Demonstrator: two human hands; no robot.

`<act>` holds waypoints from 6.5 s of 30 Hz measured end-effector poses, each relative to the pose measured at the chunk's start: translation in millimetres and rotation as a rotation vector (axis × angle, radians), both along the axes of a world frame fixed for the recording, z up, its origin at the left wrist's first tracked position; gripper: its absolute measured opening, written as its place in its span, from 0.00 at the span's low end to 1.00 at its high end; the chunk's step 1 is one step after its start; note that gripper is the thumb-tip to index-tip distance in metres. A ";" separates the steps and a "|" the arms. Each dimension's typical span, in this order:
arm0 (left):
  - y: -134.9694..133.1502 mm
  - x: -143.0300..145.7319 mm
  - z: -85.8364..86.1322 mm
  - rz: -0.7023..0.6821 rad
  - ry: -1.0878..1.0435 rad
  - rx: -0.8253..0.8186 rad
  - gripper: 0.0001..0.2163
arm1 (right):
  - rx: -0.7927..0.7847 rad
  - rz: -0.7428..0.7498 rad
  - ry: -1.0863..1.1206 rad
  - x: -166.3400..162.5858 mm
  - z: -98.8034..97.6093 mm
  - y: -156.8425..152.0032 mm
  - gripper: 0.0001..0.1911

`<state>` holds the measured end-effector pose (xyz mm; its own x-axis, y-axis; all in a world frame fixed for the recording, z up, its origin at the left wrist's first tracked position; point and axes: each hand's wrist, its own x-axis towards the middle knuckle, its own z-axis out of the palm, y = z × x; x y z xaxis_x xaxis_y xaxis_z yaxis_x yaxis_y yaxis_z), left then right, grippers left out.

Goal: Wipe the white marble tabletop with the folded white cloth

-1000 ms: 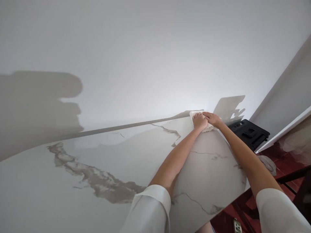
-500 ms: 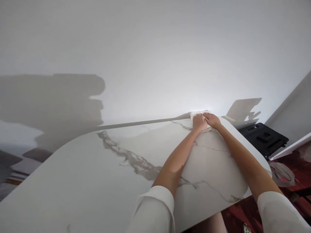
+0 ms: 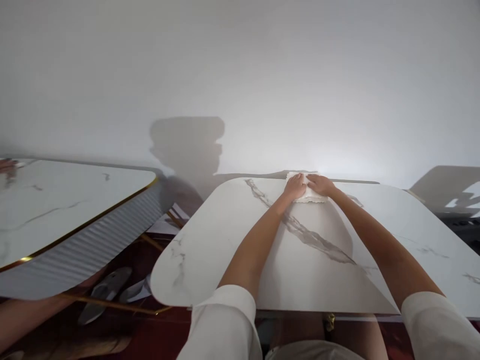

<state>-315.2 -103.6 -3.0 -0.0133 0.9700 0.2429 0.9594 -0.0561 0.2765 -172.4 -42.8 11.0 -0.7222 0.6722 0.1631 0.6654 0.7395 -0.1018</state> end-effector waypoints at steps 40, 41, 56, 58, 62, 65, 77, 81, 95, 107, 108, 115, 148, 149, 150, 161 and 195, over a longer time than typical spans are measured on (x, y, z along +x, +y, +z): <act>-370.3 -122.3 -30.7 0.245 0.234 0.137 0.25 | 0.068 0.534 0.254 -121.2 -15.2 -337.9 0.28; -361.6 -117.5 -29.6 0.201 0.219 0.118 0.25 | 0.053 0.521 0.246 -113.4 -15.1 -331.1 0.29; -176.4 -154.7 -8.4 0.201 -0.034 0.104 0.21 | 0.046 0.220 0.226 -164.5 -3.8 -184.8 0.23; -159.7 -169.0 -8.6 0.167 -0.065 0.116 0.21 | 0.048 0.199 0.258 -175.5 -7.6 -171.8 0.22; -129.1 -190.3 -6.8 0.135 -0.116 0.111 0.22 | -0.012 0.147 0.262 -196.8 -8.8 -143.1 0.22; -109.1 -201.2 -4.4 0.150 -0.158 0.096 0.23 | -0.044 0.119 0.262 -212.6 -8.9 -124.8 0.23; -77.9 -227.4 -5.4 0.102 -0.152 0.057 0.23 | -0.003 -0.015 0.250 -238.2 -13.4 -111.5 0.26; -93.7 -220.2 -6.4 0.058 -0.003 0.051 0.23 | 0.019 0.009 0.231 -225.6 -11.7 -129.0 0.26; -279.9 -171.7 -17.2 0.070 0.153 0.076 0.24 | 0.018 0.220 0.252 -165.2 -9.7 -285.8 0.27; -324.8 -47.9 -26.6 0.252 0.213 0.061 0.25 | -0.088 0.388 0.171 -50.1 -5.8 -308.9 0.29; -316.4 -41.4 -25.7 0.253 0.208 0.051 0.25 | -0.082 0.380 0.162 -44.6 -5.9 -302.0 0.29; -227.1 -37.0 -13.2 0.225 0.116 0.067 0.23 | 0.034 0.321 0.170 -47.2 -7.1 -224.1 0.26; -78.0 -130.5 -8.3 -0.027 0.093 0.187 0.21 | 0.027 0.019 0.200 -138.1 -12.7 -106.7 0.26; -89.3 -130.1 -9.7 -0.038 0.110 0.195 0.21 | 0.032 0.029 0.203 -135.6 -13.3 -117.5 0.26; -101.9 -129.8 -11.5 -0.044 0.129 0.204 0.21 | 0.041 0.043 0.205 -133.3 -14.0 -129.2 0.26; -278.0 -66.1 -21.6 0.195 0.266 0.149 0.23 | 0.053 0.349 0.196 -75.3 -12.8 -264.9 0.27; -36.9 -37.2 0.6 0.142 0.021 0.155 0.15 | 0.059 0.191 0.068 -57.8 -2.7 -39.7 0.25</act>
